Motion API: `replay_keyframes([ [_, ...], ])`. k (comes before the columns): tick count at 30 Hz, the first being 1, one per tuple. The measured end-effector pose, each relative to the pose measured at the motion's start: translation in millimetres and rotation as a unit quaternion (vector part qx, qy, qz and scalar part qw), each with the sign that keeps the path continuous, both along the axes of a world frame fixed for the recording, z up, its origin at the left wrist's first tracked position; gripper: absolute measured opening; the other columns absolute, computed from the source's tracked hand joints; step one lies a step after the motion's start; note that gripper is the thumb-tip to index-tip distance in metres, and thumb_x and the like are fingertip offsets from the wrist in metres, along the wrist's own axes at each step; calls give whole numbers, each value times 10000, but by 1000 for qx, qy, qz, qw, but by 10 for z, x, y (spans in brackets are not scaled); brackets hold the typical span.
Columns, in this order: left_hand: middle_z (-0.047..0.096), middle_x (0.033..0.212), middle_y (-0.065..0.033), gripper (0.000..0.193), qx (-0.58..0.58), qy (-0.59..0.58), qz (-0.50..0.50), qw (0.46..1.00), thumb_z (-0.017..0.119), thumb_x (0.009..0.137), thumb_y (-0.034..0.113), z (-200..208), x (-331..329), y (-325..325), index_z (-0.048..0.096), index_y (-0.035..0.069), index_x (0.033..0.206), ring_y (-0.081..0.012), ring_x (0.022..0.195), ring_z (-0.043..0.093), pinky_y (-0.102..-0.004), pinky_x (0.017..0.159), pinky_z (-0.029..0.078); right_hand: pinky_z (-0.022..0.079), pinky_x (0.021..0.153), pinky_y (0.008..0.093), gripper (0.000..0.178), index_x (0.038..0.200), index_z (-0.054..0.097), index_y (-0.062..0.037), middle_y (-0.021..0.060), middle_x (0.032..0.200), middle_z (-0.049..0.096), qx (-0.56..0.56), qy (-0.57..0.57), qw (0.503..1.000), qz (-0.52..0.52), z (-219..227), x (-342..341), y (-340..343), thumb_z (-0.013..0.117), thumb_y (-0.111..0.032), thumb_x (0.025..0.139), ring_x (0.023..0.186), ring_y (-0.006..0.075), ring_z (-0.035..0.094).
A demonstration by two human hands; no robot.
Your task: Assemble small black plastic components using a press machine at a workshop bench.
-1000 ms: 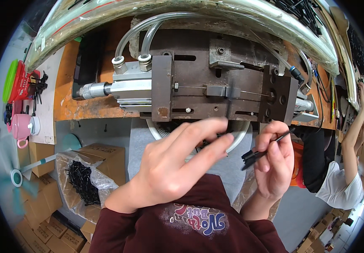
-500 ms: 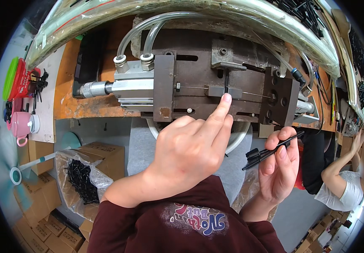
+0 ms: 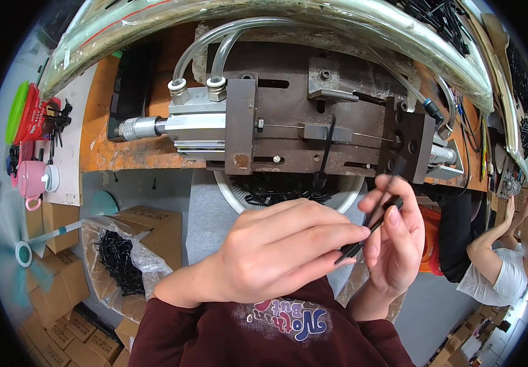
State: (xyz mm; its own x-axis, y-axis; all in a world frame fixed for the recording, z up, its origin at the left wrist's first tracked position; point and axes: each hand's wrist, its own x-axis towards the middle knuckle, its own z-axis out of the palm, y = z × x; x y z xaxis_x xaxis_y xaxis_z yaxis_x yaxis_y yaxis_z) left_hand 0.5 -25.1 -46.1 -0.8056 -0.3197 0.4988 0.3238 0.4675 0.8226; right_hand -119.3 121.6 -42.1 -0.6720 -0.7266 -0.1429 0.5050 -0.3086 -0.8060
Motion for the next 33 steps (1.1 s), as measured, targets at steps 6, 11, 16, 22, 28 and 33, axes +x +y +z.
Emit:
replay_keyframes([
  [6, 676, 1083, -115, 329, -218, -34, 137, 966, 796, 638, 40, -62, -36, -44, 712, 14, 955, -224, 747, 653, -297, 657, 533, 511, 551, 233, 405, 1298, 407, 94, 259, 1106, 601, -37, 127, 981, -144, -52, -52, 112, 524, -9, 924, 632, 167, 609],
  [11, 661, 1160, -124, 264, -326, -78, 173, 926, 745, 685, 58, -175, -134, -22, 690, 0, 936, -178, 663, 633, -267, 605, 503, 522, 904, 366, 528, 1388, 293, 131, 336, 1282, 487, -84, 168, 969, -160, -38, -17, 87, 481, -96, 950, 1050, 352, 620],
  [16, 658, 1178, -117, 247, -345, -116, 166, 917, 741, 700, 73, -96, -179, -55, 686, 15, 934, -151, 605, 614, -256, 565, 482, 526, 917, 402, 627, 1393, 274, 143, 371, 1327, 434, 26, 251, 947, -199, 83, 73, 9, 465, -279, 971, 1140, 433, 569],
  [22, 657, 1185, -101, 252, -337, -131, 163, 918, 749, 695, 76, -52, -171, -49, 689, 26, 935, -149, 575, 594, -254, 545, 469, 566, 831, 391, 461, 1191, 492, 86, 347, 1257, 505, 40, 375, 917, -129, 7, 32, 97, 689, -7, 785, 994, 365, 662],
  [28, 661, 1178, -94, 255, -333, -113, 159, 923, 751, 697, 78, -100, -143, -67, 692, 28, 940, -146, 566, 586, -254, 539, 466, 564, 807, 338, 308, 912, 686, 31, 198, 1170, 624, 176, 645, 737, -101, 18, -38, -79, 793, 49, 624, 938, 266, 670],
  [33, 677, 1139, -82, 255, -309, -144, 35, 940, 760, 690, 101, 13, 98, -164, 702, 34, 929, -143, 616, 627, -253, 546, 480, 552, 746, 322, 271, 898, 662, 31, 206, 1135, 654, 197, 696, 689, -49, -2, -59, -218, 760, 52, 647, 880, 266, 682],
])
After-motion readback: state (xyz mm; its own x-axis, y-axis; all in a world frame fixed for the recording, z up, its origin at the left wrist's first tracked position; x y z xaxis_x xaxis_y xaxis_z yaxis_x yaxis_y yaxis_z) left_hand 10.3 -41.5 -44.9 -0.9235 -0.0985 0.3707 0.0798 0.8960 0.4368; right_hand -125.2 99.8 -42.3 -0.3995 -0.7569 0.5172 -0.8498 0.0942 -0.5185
